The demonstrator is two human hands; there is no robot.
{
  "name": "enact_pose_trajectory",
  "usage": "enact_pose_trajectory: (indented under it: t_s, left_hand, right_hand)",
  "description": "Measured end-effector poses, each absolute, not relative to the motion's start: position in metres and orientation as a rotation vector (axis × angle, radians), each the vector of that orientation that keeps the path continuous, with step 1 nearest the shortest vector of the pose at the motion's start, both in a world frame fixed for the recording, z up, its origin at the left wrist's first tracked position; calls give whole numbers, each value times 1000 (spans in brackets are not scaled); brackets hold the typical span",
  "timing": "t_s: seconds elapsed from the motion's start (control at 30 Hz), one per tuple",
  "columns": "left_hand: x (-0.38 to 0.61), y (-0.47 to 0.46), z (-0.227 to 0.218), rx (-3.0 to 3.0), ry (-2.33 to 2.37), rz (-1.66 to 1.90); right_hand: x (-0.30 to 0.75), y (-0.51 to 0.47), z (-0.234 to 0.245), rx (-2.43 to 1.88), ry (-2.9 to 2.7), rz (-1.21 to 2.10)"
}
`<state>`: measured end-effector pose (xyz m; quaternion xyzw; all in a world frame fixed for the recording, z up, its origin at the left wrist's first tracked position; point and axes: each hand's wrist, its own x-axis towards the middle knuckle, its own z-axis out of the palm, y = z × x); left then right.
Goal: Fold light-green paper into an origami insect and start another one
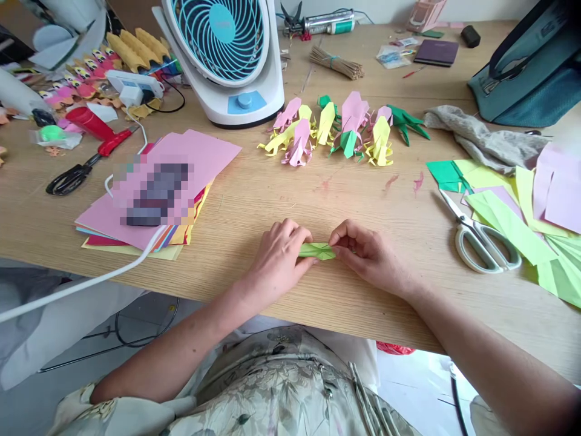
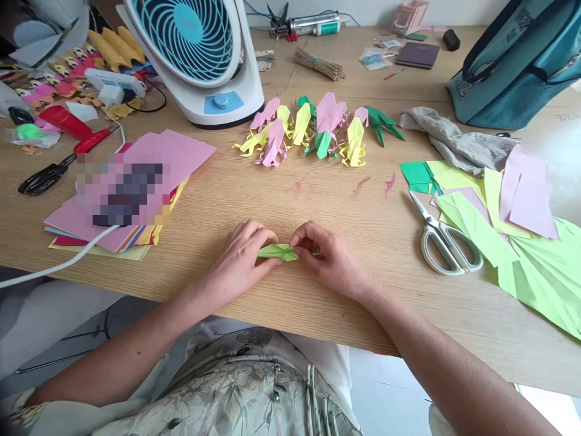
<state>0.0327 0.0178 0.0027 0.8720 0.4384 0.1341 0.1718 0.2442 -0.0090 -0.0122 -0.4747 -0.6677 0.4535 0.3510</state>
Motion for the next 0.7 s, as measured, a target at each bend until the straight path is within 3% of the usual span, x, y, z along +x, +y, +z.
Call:
enact_pose_trajectory:
  t_s: [0.13,0.33,0.47,0.7]
  left_hand:
    - [37,25,5,2319,1173,376]
    - [36,41,28,2177,973,248]
    - [42,56,42,2119,870,229]
    - [53,57,21,1556,859,595]
  right_hand:
    - [245,-10,-9,-1158,-1638,1228]
    - [253,-8,3,-1306,-1694,1020]
    - [254,-9,1,-1319,-1763,1290]
    - [241,-9,-1,-1223,-1219,1641]
